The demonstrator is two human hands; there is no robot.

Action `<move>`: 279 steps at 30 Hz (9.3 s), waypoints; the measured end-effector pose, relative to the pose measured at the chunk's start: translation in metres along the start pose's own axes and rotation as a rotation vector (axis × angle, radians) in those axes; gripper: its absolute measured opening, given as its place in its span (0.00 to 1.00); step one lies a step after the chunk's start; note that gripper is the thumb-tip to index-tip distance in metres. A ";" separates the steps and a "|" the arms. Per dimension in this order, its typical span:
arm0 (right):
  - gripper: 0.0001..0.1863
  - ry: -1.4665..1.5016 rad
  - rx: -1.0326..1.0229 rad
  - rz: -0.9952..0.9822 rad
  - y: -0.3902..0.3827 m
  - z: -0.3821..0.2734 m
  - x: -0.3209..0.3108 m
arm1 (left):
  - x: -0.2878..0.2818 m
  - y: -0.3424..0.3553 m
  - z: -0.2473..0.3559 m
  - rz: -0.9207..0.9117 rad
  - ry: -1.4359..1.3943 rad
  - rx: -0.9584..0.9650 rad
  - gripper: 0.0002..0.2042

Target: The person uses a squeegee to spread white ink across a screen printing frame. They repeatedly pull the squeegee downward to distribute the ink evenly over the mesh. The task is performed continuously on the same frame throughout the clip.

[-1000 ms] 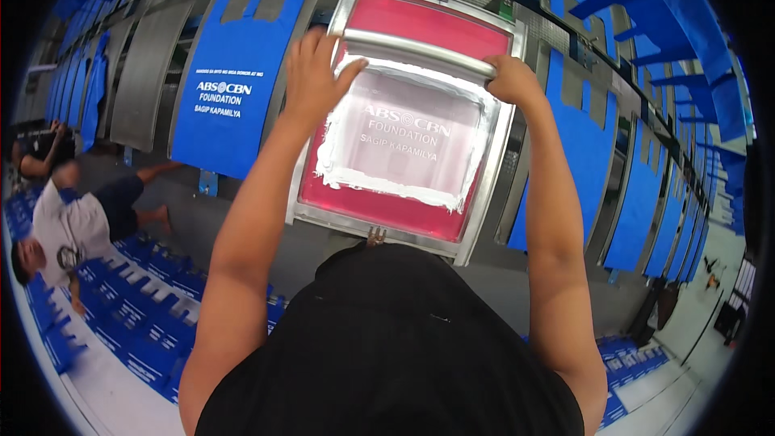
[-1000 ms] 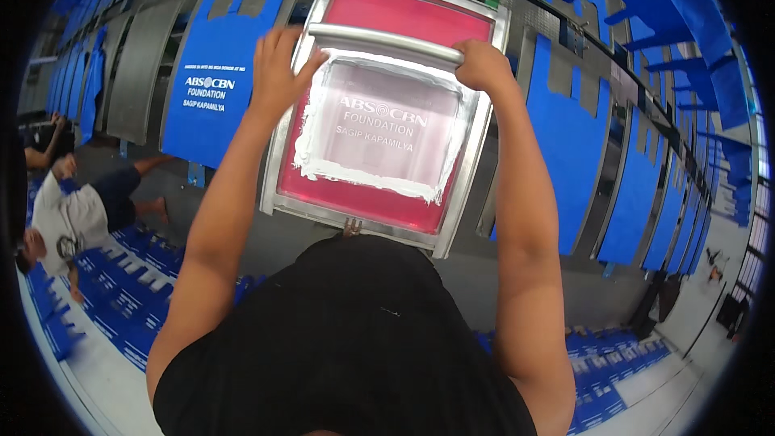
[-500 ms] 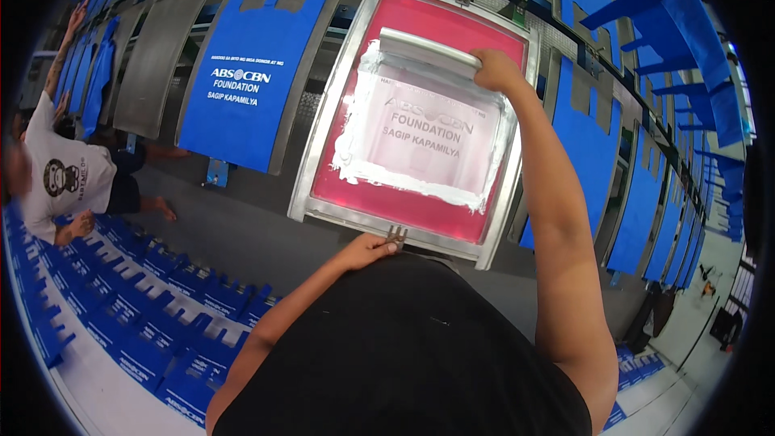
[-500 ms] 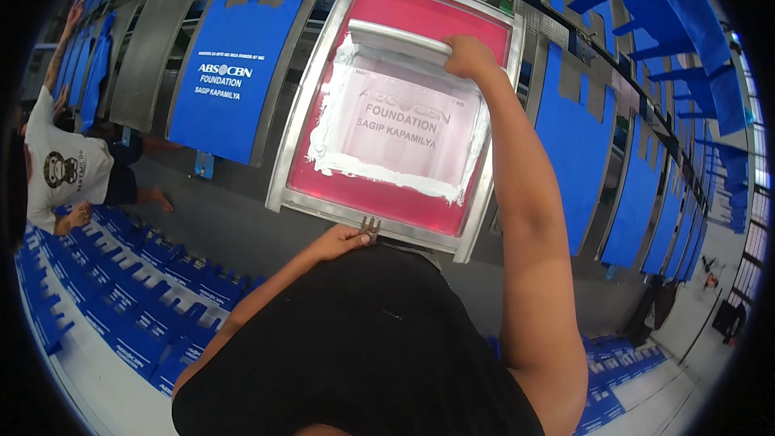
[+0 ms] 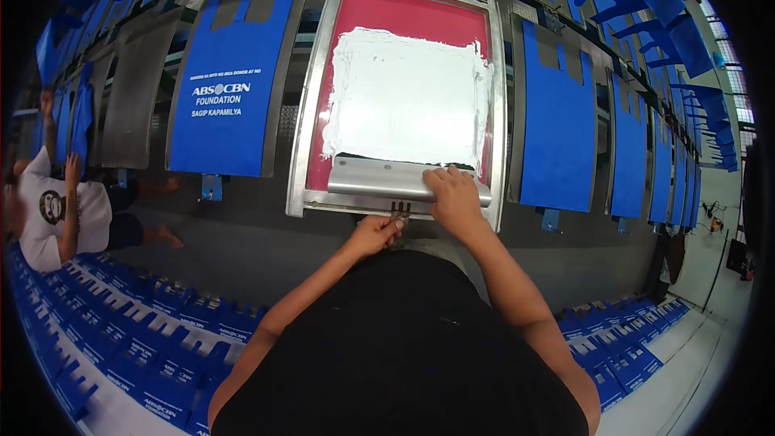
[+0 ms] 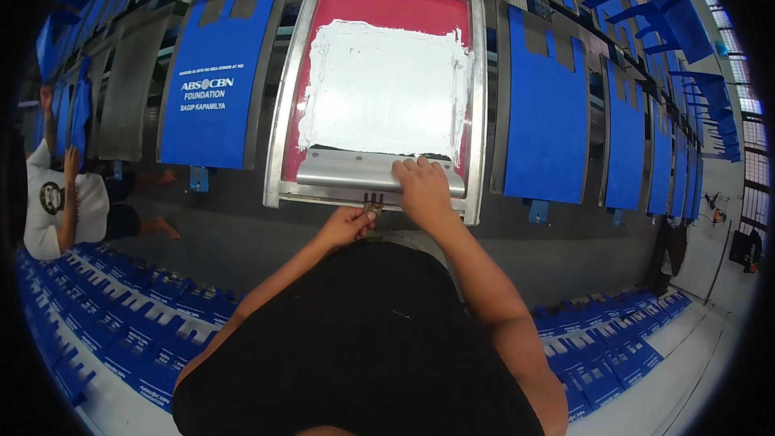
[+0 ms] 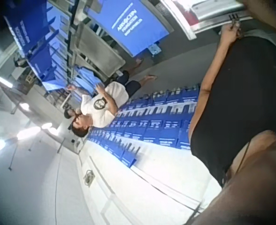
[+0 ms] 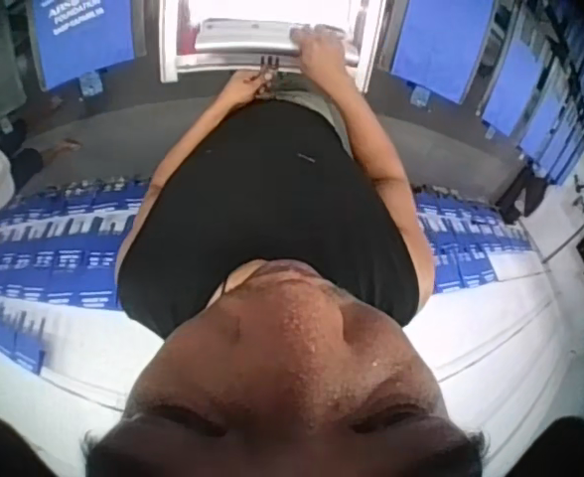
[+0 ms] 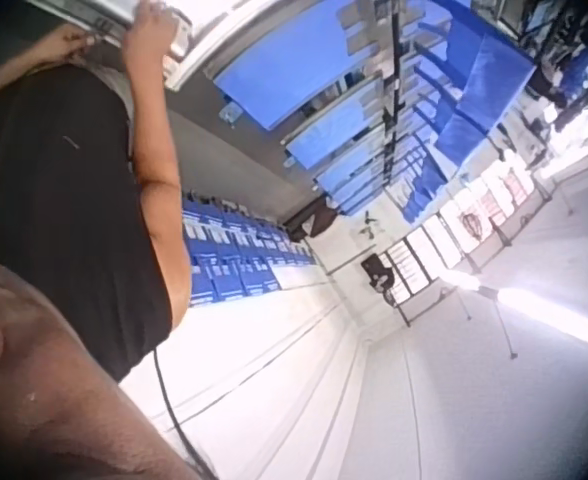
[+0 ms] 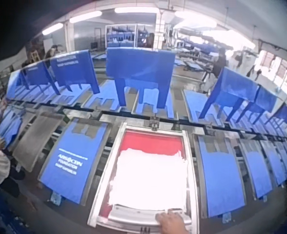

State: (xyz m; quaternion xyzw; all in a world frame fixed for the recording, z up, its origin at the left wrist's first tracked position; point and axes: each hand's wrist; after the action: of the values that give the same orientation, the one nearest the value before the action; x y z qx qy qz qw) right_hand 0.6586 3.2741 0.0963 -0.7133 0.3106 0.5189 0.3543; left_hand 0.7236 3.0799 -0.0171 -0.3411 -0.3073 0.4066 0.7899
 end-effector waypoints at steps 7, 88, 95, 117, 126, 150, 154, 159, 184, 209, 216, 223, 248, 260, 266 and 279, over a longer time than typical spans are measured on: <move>0.23 0.021 0.010 0.100 -0.004 0.068 -0.024 | 0.004 0.020 -0.020 0.272 0.236 -0.061 0.23; 0.18 0.171 0.131 0.098 -0.332 0.415 -0.051 | 0.311 0.114 0.254 0.572 1.189 0.482 0.19; 0.17 0.033 -0.014 0.265 -0.252 0.496 -0.100 | 0.279 0.169 0.338 0.797 1.030 0.697 0.17; 0.17 0.144 0.216 -0.062 -0.327 0.402 -0.052 | 0.337 0.121 0.197 0.678 1.011 0.454 0.18; 0.19 -0.120 0.157 -0.028 -0.207 0.510 -0.062 | 0.274 0.214 0.332 0.810 1.050 0.311 0.20; 0.21 -0.011 0.150 0.030 -0.173 0.528 -0.108 | 0.250 0.228 0.389 0.783 1.062 0.471 0.20; 0.24 0.034 0.233 -0.185 -0.276 0.447 -0.084 | 0.299 0.149 0.287 0.638 1.050 0.281 0.16; 0.24 0.109 0.153 0.085 -0.325 0.419 -0.034 | 0.322 0.155 0.207 0.705 0.985 0.607 0.18; 0.21 0.011 0.209 0.046 -0.183 0.541 -0.093 | 0.266 0.240 0.382 0.828 1.066 0.438 0.17; 0.27 0.039 0.008 0.042 -0.094 0.543 -0.127 | 0.420 0.152 0.087 -0.135 0.045 -0.029 0.19; 0.28 0.006 0.026 -0.096 -0.179 0.456 -0.120 | 0.424 0.137 0.103 -0.162 0.034 0.016 0.21; 0.21 0.024 -0.031 0.100 -0.327 0.337 -0.058 | 0.435 0.142 0.103 -0.074 0.002 -0.073 0.21; 0.14 1.288 0.375 0.518 -0.309 0.512 -0.017 | 0.260 0.178 0.144 0.956 -0.063 0.358 0.22; 0.19 1.066 0.454 0.555 -0.336 0.508 -0.031 | 0.272 0.232 0.119 0.735 -0.089 0.485 0.23; 0.18 1.097 0.499 0.537 -0.334 0.504 -0.027 | 0.274 0.226 0.118 0.645 -0.232 0.381 0.21; 0.22 1.036 0.442 0.522 -0.325 0.533 -0.008 | 0.278 0.235 0.128 0.716 -0.240 0.349 0.22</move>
State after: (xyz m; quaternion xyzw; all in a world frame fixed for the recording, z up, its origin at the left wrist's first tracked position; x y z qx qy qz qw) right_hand 0.6429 3.8971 0.0511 -0.6827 0.7066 0.0981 0.1580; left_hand 0.6581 3.4564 -0.0708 -0.2376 -0.1859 0.7384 0.6032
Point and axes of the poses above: each hand's wrist, its own y-axis towards the middle knuckle, its own x-axis out of the palm, z = x × y, and after that the axes turned 15 degrees about -x, right-handed
